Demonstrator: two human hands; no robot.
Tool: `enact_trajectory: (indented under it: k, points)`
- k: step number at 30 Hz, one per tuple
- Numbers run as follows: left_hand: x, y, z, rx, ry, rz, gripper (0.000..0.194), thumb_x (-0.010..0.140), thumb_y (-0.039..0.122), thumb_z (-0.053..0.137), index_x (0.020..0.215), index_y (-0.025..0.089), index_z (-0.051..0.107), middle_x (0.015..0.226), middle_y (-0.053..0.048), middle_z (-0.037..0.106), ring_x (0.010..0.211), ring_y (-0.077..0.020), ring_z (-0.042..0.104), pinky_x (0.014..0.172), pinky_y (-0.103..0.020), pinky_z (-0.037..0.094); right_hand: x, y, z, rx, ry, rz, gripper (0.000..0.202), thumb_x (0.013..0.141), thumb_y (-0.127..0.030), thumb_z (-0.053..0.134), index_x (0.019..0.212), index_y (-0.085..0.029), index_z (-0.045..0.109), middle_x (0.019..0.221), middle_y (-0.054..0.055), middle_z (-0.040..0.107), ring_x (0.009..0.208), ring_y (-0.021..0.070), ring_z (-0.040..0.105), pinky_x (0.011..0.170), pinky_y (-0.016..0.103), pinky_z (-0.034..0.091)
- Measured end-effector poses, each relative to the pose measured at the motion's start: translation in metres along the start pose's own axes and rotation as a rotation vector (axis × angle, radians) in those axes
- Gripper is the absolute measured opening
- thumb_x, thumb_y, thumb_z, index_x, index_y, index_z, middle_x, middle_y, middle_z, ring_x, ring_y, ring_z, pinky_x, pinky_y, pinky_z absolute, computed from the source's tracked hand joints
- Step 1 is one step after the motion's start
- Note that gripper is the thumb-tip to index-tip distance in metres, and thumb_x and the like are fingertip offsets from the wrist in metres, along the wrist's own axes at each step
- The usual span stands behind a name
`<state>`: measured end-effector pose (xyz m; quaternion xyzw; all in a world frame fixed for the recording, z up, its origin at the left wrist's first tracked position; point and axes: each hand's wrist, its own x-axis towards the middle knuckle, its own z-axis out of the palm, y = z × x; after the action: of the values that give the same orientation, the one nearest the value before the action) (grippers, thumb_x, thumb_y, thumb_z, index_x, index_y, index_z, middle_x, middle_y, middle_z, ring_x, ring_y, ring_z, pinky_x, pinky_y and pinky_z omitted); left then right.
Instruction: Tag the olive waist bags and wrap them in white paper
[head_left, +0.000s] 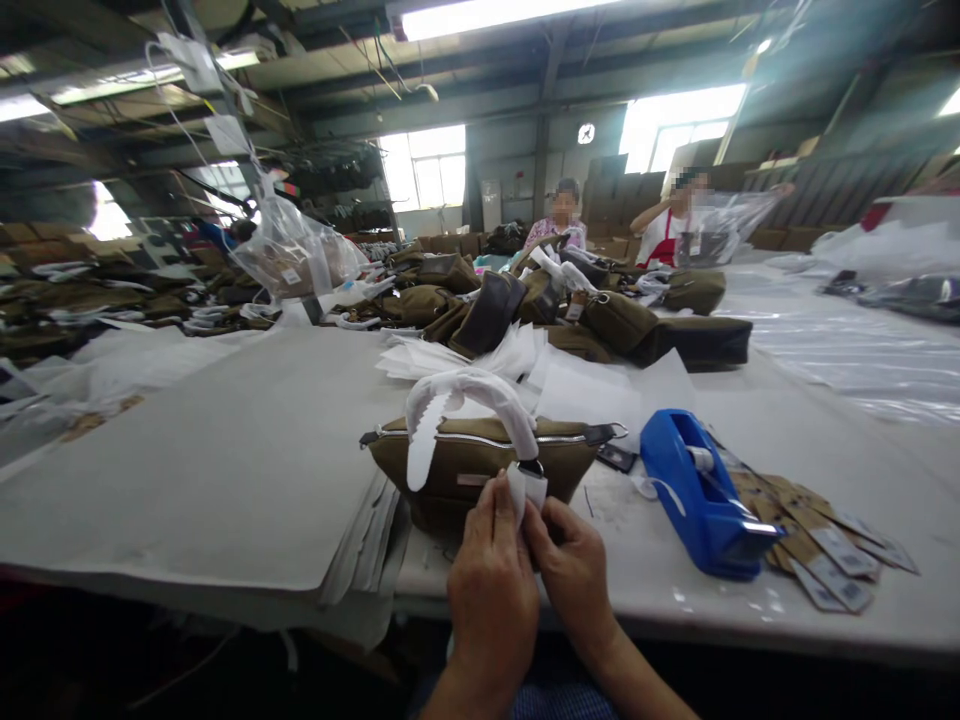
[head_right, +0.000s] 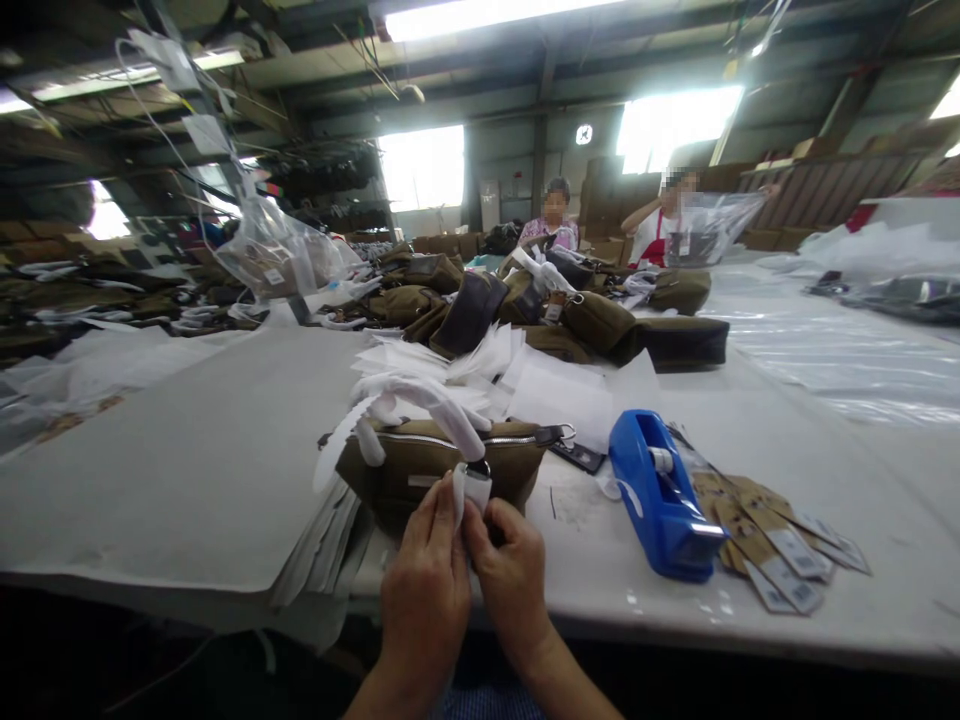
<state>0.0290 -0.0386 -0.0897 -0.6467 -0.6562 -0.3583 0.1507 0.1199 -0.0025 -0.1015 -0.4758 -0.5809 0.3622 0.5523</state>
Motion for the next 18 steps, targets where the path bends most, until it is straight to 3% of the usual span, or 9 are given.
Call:
enact_trajectory:
  k: [4,6,9,11,13,15,18]
  points:
    - [-0.002,0.001,0.000,0.059,-0.014,0.099,0.065,0.101,0.013,0.042,0.162,0.008,0.019,0.153,-0.019,0.051,0.136,-0.0307,0.053,0.107,-0.044,0.052,0.001,0.002,-0.005,0.015,-0.064,-0.023,0.047,0.092,-0.052,0.059,0.060,-0.017,0.055,0.057,-0.001,0.052,0.056,0.0123,0.048,0.053,0.022,0.042]
    - [-0.005,0.002,-0.001,0.058,-0.044,0.113,0.070,0.100,0.012,0.042,0.163,0.010,0.011,0.160,-0.019,0.042,0.141,-0.0309,0.049,0.109,-0.045,0.049,0.002,0.001,-0.008,-0.003,-0.114,-0.045,0.047,0.091,-0.053,0.059,0.062,-0.017,0.058,0.059,0.000,0.056,0.057,0.0131,0.050,0.054,0.023,0.043]
    - [-0.008,0.002,-0.007,-0.049,-0.095,0.091,0.071,0.098,0.010,0.044,0.163,0.012,0.016,0.164,-0.018,0.034,0.146,-0.0317,0.042,0.113,-0.048,0.045,0.005,-0.004,-0.011,0.003,-0.150,-0.012,0.046,0.091,-0.055,0.059,0.067,-0.016,0.063,0.066,0.002,0.063,0.063,0.0157,0.055,0.060,0.024,0.046]
    - [-0.008,-0.001,-0.016,-0.245,-0.191,0.045,0.069,0.096,0.013,0.048,0.161,0.012,0.025,0.165,-0.017,0.030,0.151,-0.0318,0.034,0.119,-0.049,0.039,0.007,-0.010,-0.012,0.042,-0.150,0.047,0.046,0.092,-0.056,0.059,0.070,-0.016,0.065,0.070,0.003,0.065,0.067,0.0170,0.057,0.062,0.025,0.047]
    - [-0.002,-0.008,-0.028,-0.532,-0.325,-0.084,0.062,0.097,0.023,0.052,0.157,0.016,0.038,0.165,-0.014,0.032,0.152,-0.0304,0.032,0.122,-0.047,0.034,0.009,-0.014,-0.014,0.084,-0.158,0.112,0.047,0.090,-0.058,0.061,0.069,-0.016,0.065,0.064,0.002,0.060,0.062,0.0159,0.055,0.057,0.025,0.044]
    - [0.007,-0.016,-0.041,-0.822,-0.385,-0.323,0.054,0.099,0.038,0.053,0.150,0.019,0.051,0.159,-0.012,0.044,0.148,-0.0288,0.040,0.121,-0.043,0.036,0.011,-0.016,-0.017,0.126,-0.193,0.171,0.050,0.089,-0.061,0.062,0.066,-0.016,0.062,0.055,-0.001,0.052,0.052,0.0133,0.049,0.050,0.024,0.038]
    - [0.023,-0.027,-0.052,-1.094,-0.458,-0.677,0.052,0.097,0.052,0.056,0.133,0.017,0.068,0.131,-0.013,0.070,0.118,-0.0270,0.066,0.096,-0.034,0.054,0.014,-0.016,-0.021,0.171,-0.254,0.208,0.053,0.089,-0.065,0.061,0.065,-0.017,0.060,0.048,-0.003,0.044,0.046,0.0117,0.044,0.046,0.024,0.033]
